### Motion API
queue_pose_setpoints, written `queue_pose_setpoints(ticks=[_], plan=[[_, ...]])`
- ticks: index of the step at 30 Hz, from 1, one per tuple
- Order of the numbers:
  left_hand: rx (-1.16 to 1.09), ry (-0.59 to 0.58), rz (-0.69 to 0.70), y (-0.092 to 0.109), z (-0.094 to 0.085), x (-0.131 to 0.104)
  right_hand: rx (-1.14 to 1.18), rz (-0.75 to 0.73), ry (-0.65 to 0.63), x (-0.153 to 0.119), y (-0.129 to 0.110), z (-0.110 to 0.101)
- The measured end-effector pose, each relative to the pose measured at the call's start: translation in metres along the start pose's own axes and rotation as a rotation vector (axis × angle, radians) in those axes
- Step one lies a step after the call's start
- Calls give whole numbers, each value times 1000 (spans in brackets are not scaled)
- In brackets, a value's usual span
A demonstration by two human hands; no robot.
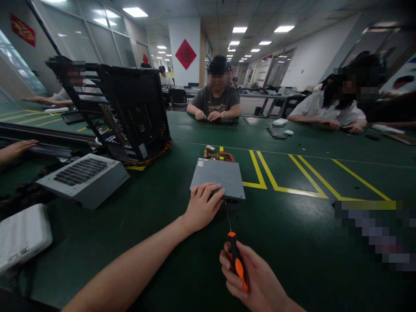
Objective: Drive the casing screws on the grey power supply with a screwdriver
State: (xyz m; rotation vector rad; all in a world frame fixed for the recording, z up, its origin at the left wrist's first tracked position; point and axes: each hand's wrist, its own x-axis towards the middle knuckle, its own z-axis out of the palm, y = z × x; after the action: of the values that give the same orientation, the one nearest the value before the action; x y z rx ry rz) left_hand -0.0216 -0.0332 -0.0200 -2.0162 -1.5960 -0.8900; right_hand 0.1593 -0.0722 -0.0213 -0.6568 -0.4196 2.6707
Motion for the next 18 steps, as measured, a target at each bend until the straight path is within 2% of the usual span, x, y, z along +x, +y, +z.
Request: queue_pose_setpoints(ticks=[6,10,18], plan=[[-2,9,7,1,-1,0,-54,-92,77,-1,0,4],[-5,12,3,0,-1,1,-62,-23,136,-3,0,4],[-4,11,3,1,-2,1,-117,66,76,-1,1,0]])
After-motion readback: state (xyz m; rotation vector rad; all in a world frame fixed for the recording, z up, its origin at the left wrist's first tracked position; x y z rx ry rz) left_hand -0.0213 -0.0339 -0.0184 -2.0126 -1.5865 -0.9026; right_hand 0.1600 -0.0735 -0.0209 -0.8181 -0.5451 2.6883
